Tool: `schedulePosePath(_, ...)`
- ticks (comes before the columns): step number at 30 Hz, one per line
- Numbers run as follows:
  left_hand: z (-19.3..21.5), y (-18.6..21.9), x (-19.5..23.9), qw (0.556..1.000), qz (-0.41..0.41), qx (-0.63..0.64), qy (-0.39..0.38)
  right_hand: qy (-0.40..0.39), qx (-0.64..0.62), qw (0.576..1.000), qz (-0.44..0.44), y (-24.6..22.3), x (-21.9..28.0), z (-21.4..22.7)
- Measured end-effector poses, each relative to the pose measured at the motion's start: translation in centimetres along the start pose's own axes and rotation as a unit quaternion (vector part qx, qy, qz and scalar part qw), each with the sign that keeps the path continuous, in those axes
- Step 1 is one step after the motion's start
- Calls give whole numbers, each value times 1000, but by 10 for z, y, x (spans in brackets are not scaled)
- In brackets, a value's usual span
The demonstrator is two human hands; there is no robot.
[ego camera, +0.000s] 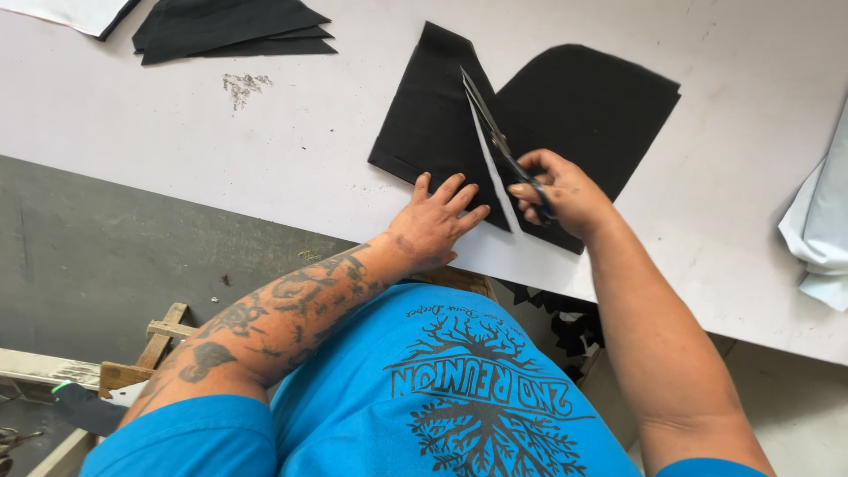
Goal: Cutting black fabric pieces into specific patterns using large fabric scissors on a work table.
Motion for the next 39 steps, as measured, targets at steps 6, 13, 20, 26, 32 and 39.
schedulePosePath(6, -12, -23, 20, 996, -7, 36, 85, -52, 77, 994, -51, -27, 12, 62)
schedulePosePath(13, -50, -40, 27, 930, 54, 9, 363, -95, 350, 910, -199, -121, -2, 77)
schedulePosePath(20, -56, -47, 24, 925, 85, 14, 370, -164, 506, 817, -223, -180, -80, 69)
schedulePosePath(26, -61, -47, 14, 943, 85, 19, 321, -204, 574, 765, -210, -209, -119, 48)
schedulePosePath(32, -62, -46, 15, 936, 82, 10, 343, -234, 587, 748, -203, -204, -138, 35)
schedulePosePath(39, -64, -48, 14, 937, 81, 15, 338, -242, 630, 714, -184, -209, -146, 20)
Point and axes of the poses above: each hand's wrist, its own x-axis away from the middle knuckle, its own z-axis out of the back of the hand, y = z × x, the point moved 9 cm from there along -x, towards the middle knuckle
